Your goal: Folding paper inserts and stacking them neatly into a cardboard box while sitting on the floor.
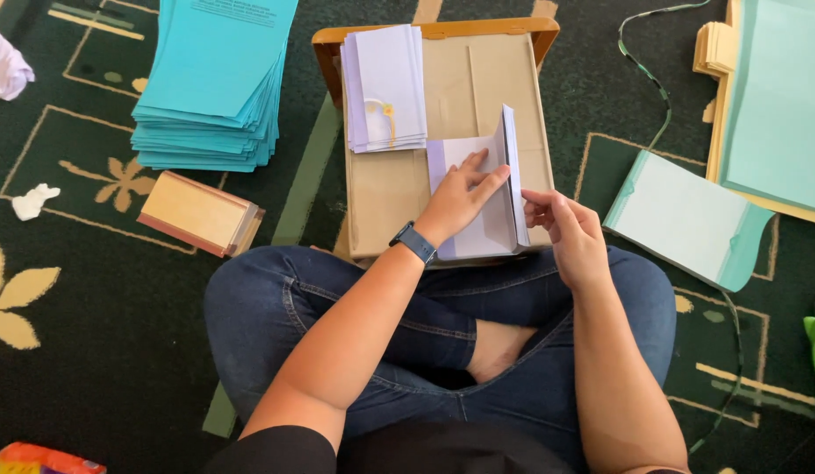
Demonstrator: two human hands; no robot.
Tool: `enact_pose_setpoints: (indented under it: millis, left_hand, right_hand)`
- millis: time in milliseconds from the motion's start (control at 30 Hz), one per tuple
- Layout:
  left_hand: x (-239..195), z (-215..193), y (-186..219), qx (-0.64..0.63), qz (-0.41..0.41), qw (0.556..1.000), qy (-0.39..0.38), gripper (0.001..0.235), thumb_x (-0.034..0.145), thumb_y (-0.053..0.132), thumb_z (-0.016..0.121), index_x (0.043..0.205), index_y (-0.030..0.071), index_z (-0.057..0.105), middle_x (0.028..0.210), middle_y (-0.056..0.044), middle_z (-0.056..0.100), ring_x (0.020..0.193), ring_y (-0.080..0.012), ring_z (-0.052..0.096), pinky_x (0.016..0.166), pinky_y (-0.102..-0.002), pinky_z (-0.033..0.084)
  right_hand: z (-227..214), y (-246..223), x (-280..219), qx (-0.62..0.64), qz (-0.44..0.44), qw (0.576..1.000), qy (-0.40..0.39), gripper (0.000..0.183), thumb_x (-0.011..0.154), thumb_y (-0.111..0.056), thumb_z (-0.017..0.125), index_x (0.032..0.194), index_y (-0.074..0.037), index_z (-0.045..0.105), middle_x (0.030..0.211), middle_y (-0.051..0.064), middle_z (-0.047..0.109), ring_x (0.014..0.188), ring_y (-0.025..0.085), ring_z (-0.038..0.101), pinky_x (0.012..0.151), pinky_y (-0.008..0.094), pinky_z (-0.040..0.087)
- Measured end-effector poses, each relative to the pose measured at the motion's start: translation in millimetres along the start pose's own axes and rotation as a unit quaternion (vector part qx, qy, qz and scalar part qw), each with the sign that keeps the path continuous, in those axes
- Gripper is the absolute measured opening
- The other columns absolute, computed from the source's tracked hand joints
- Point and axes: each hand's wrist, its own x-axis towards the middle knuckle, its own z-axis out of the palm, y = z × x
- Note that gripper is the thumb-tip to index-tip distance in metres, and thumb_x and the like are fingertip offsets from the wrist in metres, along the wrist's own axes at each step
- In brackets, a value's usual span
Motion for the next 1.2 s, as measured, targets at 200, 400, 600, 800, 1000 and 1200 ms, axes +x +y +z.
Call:
enact_pose_setpoints:
  millis: [200,400,600,800,1000,1200]
  left_hand:
    - [11,13,-39,-0.045,-0.07,0.996,0.042,0.041,0.094,0.036,0.051,0.098,0.003,0.074,0.118,-0.018,0.07,0.132,-0.0306,0.055,0.12,-0.046,0.033]
    - [7,8,-25,-0.073,-0.121,0.989,0.041,0.05,0.077,0.027,0.058,0.124,0.009,0.063,0.122,-0.015,0.067,0.131,-0.0297,0.056,0.114,-0.05,0.041]
    - [-10,-1,-2,0.438,0.223,0.846,0.207,0.1,0.077,0.004,0.074,0.164,0.012,0.025,0.165,-0.033,0.022,0.153,-0.0514,0.027,0.117,-0.065,0.035]
    - [0,29,-52,0.469,0.135,0.854,0.181,0.062,0.09,0.02,0.052,0.148,0.0,0.049,0.157,-0.028,0.04,0.149,-0.0437,0.034,0.121,-0.057,0.024]
    - [0,29,-46,0.463,0.069,0.875,0.124,0.061,0.097,0.023,0.041,0.154,0.001,0.041,0.163,-0.026,0.031,0.153,-0.0423,0.026,0.124,-0.058,0.016]
    - [2,28,-54,0.456,0.087,0.869,0.175,0.063,0.093,0.025,0.046,0.151,0.002,0.044,0.162,-0.021,0.036,0.153,-0.0364,0.03,0.124,-0.055,0.017]
  right_hand:
    - [-22,-22,-2,-0.266,-0.128,0.948,0.12,0.032,0.113,-0.016,0.047,0.131,0.003,0.066,0.112,0.018,0.062,0.101,0.029,0.06,0.092,0.042,0.046]
    - [35,-24,-7,-0.466,-0.258,0.846,-0.03,0.037,0.088,0.006,0.067,0.125,0.003,0.071,0.12,0.022,0.07,0.116,0.043,0.063,0.1,0.05,0.048]
    - [28,-1,-5,-0.564,-0.157,0.8,-0.135,0.049,0.087,0.004,0.052,0.133,-0.001,0.067,0.139,0.017,0.063,0.131,0.039,0.058,0.107,0.046,0.049]
    - [35,-7,-2,-0.596,-0.119,0.779,-0.158,0.059,0.084,0.008,0.045,0.141,0.0,0.062,0.147,0.019,0.058,0.134,0.042,0.054,0.108,0.049,0.048]
    - [26,38,48,-0.662,-0.052,0.726,-0.18,0.065,0.094,-0.012,0.042,0.159,-0.011,0.043,0.165,0.013,0.038,0.152,0.034,0.035,0.118,0.054,0.036]
    - [31,44,74,-0.673,-0.102,0.713,-0.169,0.072,0.089,-0.004,0.043,0.161,-0.006,0.039,0.166,0.017,0.037,0.152,0.034,0.035,0.119,0.054,0.034]
